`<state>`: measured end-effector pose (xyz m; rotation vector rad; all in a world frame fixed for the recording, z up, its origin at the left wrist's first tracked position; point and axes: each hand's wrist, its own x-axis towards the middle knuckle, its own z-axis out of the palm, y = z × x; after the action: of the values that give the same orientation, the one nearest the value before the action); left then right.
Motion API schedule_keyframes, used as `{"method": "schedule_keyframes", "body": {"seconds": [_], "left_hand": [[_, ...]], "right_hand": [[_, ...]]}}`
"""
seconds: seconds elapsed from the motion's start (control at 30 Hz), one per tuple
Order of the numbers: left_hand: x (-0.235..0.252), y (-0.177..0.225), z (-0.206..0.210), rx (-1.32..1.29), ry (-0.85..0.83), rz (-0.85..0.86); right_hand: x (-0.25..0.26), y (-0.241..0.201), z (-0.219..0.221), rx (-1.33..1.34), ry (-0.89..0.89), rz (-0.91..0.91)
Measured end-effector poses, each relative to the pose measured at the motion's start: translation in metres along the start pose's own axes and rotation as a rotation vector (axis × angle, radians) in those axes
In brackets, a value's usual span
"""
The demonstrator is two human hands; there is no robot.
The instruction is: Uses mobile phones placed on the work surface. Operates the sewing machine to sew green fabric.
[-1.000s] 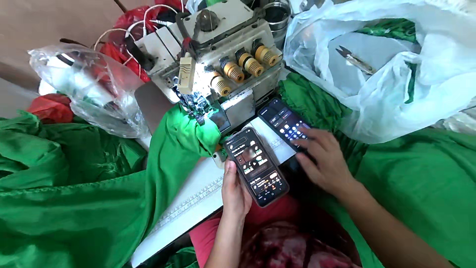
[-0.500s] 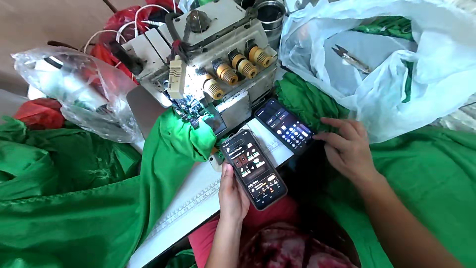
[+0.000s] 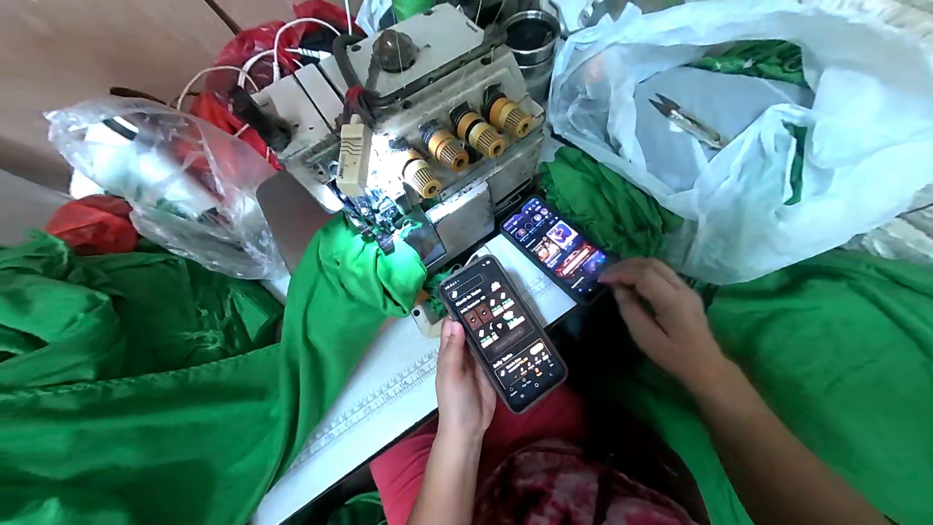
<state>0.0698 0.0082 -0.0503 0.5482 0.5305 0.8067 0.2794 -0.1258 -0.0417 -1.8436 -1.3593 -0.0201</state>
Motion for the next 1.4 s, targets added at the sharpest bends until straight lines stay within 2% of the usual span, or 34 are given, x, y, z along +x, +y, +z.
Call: {"method": "schedule_keyframes", "body": {"seconds": [0.1,0.2,0.4,0.53,0.63,0.77,0.87,0.93,1.07,1.13,1.2,1.3,1.33,1.4], "left_hand": [[-0.004,-0.004,0.012,-0.010,0.015,0.017],[-0.010,-0.008,0.023,0.013,-0.022,0.067],[-0.014,-0.009,0.040,-0.009,-0.080,0.104],[-0.010,-0.010,0.056,0.032,-0.174,0.110],[-0.004,-0.007,0.062,0.244,-0.343,0.145],[-0.005,0.004,0.054,0.586,-0.484,0.223],[-0.017,0.013,0.029,0.683,-0.523,0.210],[-0.029,0.018,0.009,0.728,-0.504,0.171],[-0.056,0.041,-0.017,0.845,-0.488,0.129],[-0.064,0.061,-0.026,0.974,-0.502,0.221],[-0.066,0.087,-0.029,1.121,-0.457,0.413],[-0.056,0.130,-0.019,1.328,-0.346,0.751],[-0.050,0.143,-0.013,1.416,-0.316,0.849],[-0.033,0.159,-0.002,1.591,-0.302,1.012]], "right_hand": [[-0.012,-0.035,0.020,0.340,-0.159,0.155],[-0.015,-0.061,0.033,0.476,-0.256,0.244],[-0.006,-0.070,0.024,0.277,-0.343,0.221],[-0.002,-0.069,0.017,0.240,-0.265,0.212],[0.006,-0.057,0.004,0.161,-0.111,0.175],[0.041,-0.027,-0.045,-0.035,-0.025,0.189],[0.081,0.003,-0.089,-0.213,0.000,0.268],[0.108,0.023,-0.110,-0.310,0.029,0.394],[0.139,0.063,-0.129,-0.417,0.026,0.523],[0.142,0.079,-0.130,-0.429,-0.009,0.564],[0.143,0.091,-0.129,-0.418,-0.033,0.549],[0.131,0.100,-0.127,-0.458,-0.016,0.383],[0.127,0.089,-0.122,-0.491,0.004,0.286],[0.124,0.033,-0.103,-0.466,0.003,0.081]]}}
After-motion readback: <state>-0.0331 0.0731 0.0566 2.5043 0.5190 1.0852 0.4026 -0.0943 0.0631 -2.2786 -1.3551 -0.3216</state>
